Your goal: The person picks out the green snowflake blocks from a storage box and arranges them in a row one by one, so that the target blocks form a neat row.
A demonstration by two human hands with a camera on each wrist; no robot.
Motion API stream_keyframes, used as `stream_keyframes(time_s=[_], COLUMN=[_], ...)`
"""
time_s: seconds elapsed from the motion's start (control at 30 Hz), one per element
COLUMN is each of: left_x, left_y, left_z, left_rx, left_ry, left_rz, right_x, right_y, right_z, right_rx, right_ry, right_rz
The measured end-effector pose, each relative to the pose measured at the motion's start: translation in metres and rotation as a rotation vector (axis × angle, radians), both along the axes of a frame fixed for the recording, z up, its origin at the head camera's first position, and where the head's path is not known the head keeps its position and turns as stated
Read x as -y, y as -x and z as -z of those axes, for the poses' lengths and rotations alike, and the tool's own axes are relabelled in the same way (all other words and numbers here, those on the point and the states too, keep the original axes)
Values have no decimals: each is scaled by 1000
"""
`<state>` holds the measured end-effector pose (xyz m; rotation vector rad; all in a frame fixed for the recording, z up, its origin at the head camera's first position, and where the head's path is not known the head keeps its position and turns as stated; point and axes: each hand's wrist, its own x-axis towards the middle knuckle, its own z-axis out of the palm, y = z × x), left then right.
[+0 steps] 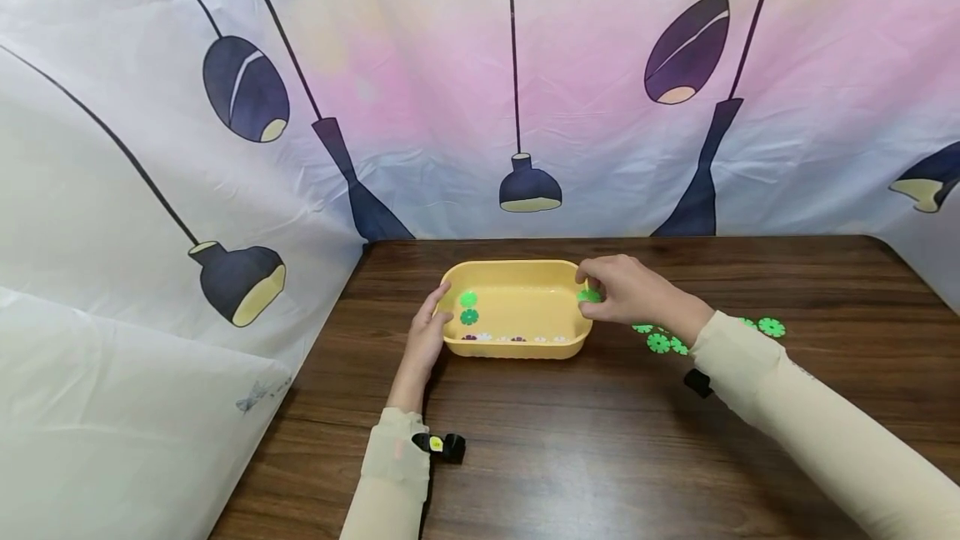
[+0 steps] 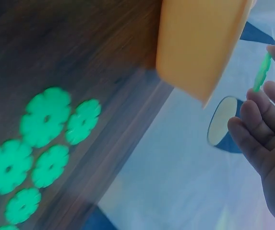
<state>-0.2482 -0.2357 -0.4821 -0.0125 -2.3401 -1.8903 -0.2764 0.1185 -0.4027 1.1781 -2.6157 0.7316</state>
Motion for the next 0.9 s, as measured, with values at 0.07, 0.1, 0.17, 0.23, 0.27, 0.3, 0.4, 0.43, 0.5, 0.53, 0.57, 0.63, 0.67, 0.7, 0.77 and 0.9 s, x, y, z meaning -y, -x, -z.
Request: stream_keyframes(time_s=[0.07,0.1,0.17,0.23,0.27,0.3,0.4,0.43,0.5,0.53,0.57,0.63,0.67,0.7,0.77,0.9], left_x=[0,1,3,5,6,7,7,6,5,5,4,4,3,3,2,1], left_y=[0,0,-2,-4,-4,-4,-4,-3,-2,-2,-2,-1,-1,-1,-1,0], left_z=[0,1,2,2,2,3,3,3,4,4,3,3,3,2,2,1], left_rx=[-1,-3,-7,-7,-7,-7,3,4,4,4,3,-1,-1,1,8,13], left_ry=[-3,-3,-1,2,0,-1,-8,-10,-10,-7,-6,-2,-2,-1,4,10], left_rz=[1,0,-3,-9,-12,-13,-9,-5,2,4,6,5,4,2,-1,2], right_x=[-8,-12,-19,-26,-29,-33,-46,-52,-62,-66,-70,-78,-82,-85,-92,-107], right_y=[-1,-2,-4,-6,-8,-9,-14,-15,-18,-19,-20,-22,-23,-24,-26,-31], right_z=[2,4,6,9,11,12,20,22,27,29,30,32,33,34,36,42], right_rx=[3,7,24,38,46,51,48,46,34,28,26,24,23,23,24,22], right_ry=[17,23,21,9,2,-3,-7,-5,2,4,5,7,6,6,1,-9], right_rz=[10,15,26,34,37,39,42,44,43,44,47,54,58,65,75,101])
